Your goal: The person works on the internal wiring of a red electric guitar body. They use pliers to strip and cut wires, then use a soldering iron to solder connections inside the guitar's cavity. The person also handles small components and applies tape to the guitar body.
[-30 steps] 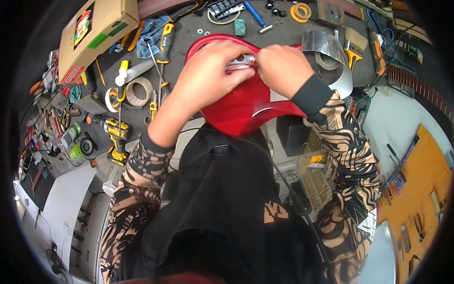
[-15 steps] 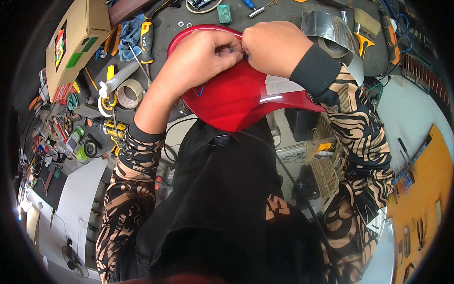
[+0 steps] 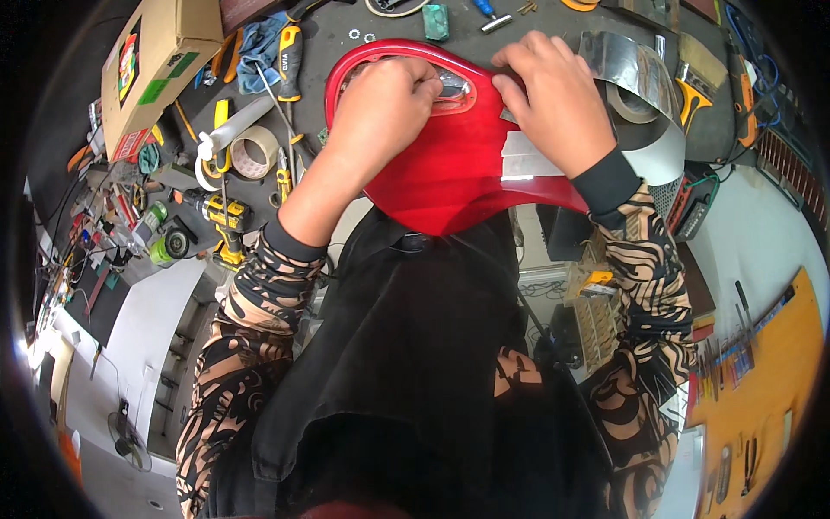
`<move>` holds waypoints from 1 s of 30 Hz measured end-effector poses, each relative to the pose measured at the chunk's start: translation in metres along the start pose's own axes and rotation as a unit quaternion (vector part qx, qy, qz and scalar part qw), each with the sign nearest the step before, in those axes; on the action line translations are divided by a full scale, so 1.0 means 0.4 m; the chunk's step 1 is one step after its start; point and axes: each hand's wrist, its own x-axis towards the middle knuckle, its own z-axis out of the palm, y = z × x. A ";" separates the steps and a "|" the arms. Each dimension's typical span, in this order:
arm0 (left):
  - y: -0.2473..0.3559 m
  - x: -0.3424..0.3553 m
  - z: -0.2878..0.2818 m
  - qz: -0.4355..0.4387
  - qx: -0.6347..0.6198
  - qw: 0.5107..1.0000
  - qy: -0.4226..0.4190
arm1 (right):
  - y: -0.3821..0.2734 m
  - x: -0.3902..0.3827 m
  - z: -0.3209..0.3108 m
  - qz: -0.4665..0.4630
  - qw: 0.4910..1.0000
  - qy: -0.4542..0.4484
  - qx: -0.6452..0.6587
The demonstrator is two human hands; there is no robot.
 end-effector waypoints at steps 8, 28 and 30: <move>0.007 0.011 0.050 -0.014 0.097 0.995 0.023 | 0.001 -0.047 0.084 0.014 0.993 0.112 -0.033; 0.015 -0.010 0.079 -0.055 0.039 0.996 0.066 | 0.011 -0.054 0.117 0.016 0.989 0.144 -0.039; 0.015 -0.009 0.078 -0.056 0.037 0.996 0.062 | 0.010 -0.053 0.118 0.016 0.989 0.144 -0.037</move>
